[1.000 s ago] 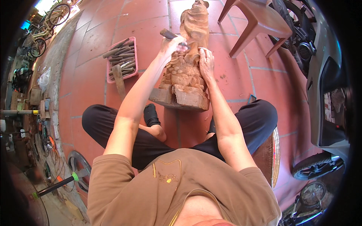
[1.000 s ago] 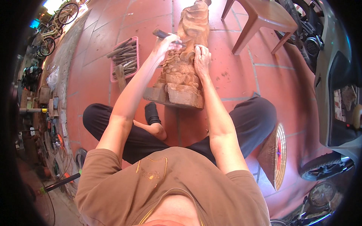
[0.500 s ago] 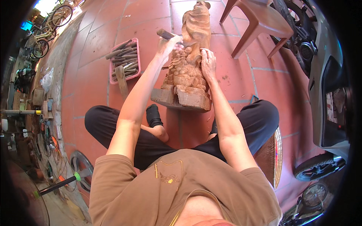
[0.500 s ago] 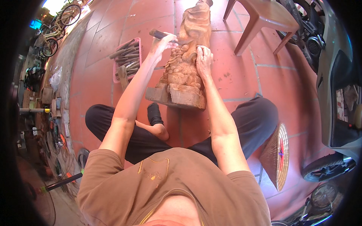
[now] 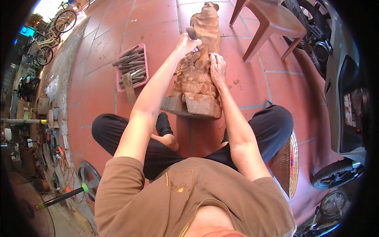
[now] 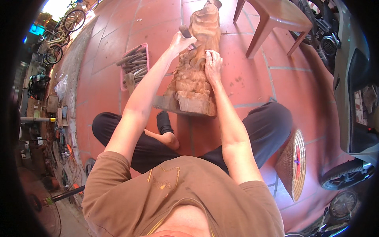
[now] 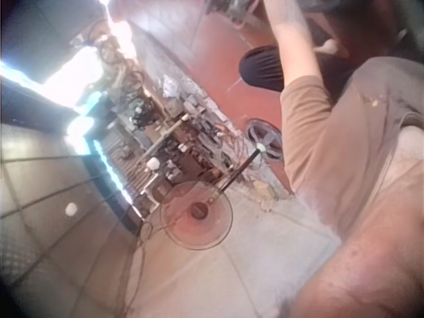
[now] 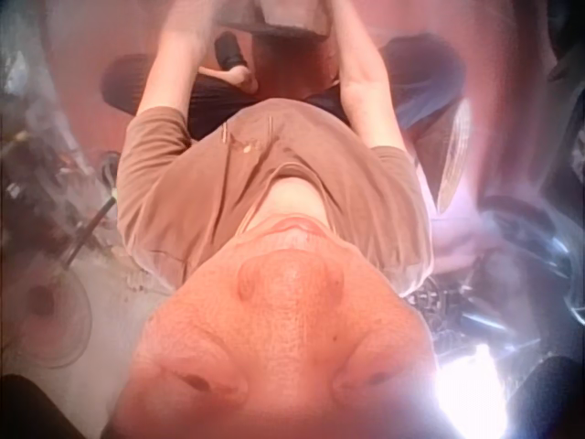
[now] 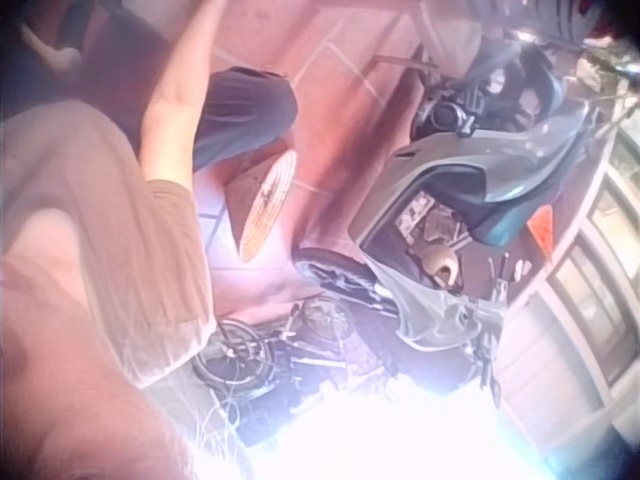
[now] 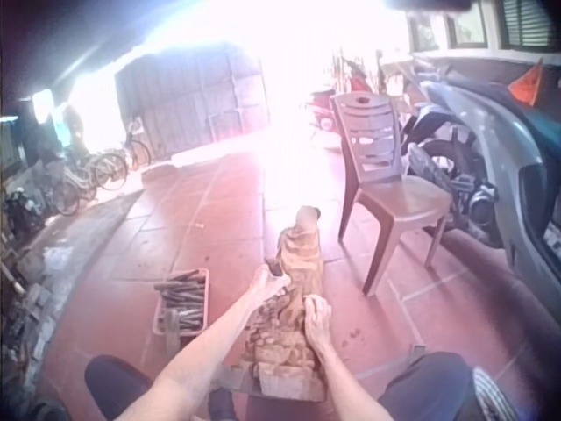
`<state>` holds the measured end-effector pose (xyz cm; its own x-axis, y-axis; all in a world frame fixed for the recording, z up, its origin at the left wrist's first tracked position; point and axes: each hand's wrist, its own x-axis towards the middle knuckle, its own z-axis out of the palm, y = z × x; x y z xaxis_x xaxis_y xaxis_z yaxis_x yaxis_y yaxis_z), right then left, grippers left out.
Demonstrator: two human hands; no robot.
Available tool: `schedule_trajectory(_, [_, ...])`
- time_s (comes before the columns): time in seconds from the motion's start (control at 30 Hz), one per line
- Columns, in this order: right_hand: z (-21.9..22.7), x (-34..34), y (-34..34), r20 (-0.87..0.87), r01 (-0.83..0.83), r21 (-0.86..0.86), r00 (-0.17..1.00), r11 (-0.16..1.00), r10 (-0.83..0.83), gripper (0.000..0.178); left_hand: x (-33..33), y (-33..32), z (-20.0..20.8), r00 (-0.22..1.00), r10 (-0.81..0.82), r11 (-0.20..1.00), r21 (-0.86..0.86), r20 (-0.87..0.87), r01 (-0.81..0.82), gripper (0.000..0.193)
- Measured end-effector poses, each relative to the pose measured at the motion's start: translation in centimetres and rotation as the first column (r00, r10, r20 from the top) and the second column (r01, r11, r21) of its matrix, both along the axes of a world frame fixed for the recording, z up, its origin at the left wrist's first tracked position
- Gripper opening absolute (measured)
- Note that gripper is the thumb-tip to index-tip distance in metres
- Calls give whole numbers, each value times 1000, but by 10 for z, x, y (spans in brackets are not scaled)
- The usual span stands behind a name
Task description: The person carves a wooden sculpture using a chisel and mallet, focusing on shaping the lower section of the piece. They repeatedly strike the chisel to remove wood and refine the surface details.
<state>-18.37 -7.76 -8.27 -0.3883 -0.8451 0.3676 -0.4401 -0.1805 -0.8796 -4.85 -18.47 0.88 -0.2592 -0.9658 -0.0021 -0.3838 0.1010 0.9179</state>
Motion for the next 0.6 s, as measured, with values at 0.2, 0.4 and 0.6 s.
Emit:
schedule_trajectory(0.2, [-1,-1,0,30,-13,47,999,999,12,27,-1,-10,22,998,-40,983,179,-44,48,23])
schedule_trajectory(0.4, [-1,1,1,30,-16,50,999,999,15,27,5,5,-12,976,89,996,32,-198,-84,19])
schedule_trajectory(0.6, [-2,-1,0,37,-7,33,999,999,6,26,0,6,-11,999,39,997,-64,-13,-40,18])
